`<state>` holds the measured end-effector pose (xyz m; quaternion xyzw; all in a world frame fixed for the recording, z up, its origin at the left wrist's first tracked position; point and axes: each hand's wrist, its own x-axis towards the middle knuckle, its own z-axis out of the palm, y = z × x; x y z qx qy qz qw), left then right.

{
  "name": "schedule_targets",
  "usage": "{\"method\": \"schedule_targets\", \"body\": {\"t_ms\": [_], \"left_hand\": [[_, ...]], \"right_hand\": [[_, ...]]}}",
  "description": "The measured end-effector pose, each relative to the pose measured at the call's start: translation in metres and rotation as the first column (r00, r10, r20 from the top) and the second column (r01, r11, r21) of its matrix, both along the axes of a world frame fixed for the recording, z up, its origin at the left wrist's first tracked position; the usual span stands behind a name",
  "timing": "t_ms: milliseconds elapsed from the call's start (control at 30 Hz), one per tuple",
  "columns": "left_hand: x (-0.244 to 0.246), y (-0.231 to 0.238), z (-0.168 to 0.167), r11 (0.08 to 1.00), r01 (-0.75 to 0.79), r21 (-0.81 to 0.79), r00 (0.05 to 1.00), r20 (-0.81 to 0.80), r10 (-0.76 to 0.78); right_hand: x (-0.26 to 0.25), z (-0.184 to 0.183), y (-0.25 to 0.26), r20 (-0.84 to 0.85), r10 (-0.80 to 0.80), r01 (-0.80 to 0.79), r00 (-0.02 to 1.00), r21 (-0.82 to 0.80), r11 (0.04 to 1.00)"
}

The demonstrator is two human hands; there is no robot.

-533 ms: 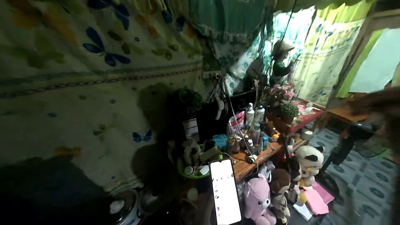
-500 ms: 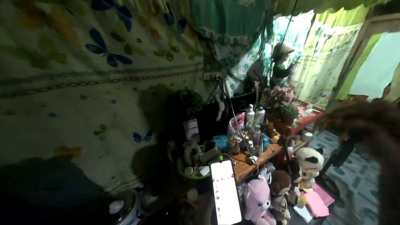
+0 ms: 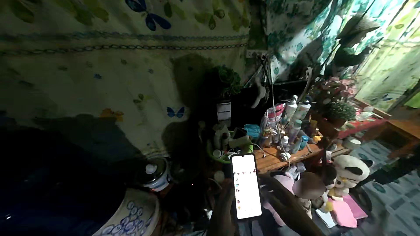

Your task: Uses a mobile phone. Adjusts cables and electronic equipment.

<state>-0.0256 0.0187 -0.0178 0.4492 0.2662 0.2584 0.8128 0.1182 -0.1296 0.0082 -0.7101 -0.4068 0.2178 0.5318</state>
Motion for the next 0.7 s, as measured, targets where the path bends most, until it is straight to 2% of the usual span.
{"method": "schedule_targets", "body": {"t_ms": [167, 267, 400, 500, 700], "left_hand": [[-0.005, 0.001, 0.000, 0.999, -0.035, -0.038, 0.999, 0.018, 0.036], [-0.005, 0.000, 0.001, 0.994, -0.083, -0.076, 0.996, -0.038, 0.080], [-0.004, 0.000, -0.007, 0.992, -0.085, -0.096, 0.996, -0.028, 0.082], [-0.002, -0.003, -0.005, 0.989, -0.082, -0.123, 0.996, -0.048, 0.077], [0.002, -0.012, -0.003, 0.988, -0.071, -0.135, 0.994, -0.092, 0.058]], "right_hand": [[-0.011, -0.012, 0.009, 0.019, 0.012, -0.013, 1.000, 0.085, 0.996], [-0.016, -0.016, 0.011, -0.020, -0.002, 0.004, 1.000, 0.091, 0.996], [-0.021, -0.021, 0.016, -0.088, 0.002, 0.003, 0.996, 0.054, 0.999], [-0.025, -0.029, 0.023, -0.075, -0.013, 0.014, 0.997, 0.010, 1.000], [-0.032, -0.046, 0.033, -0.034, -0.115, 0.116, 0.993, 0.021, 0.993]]}}
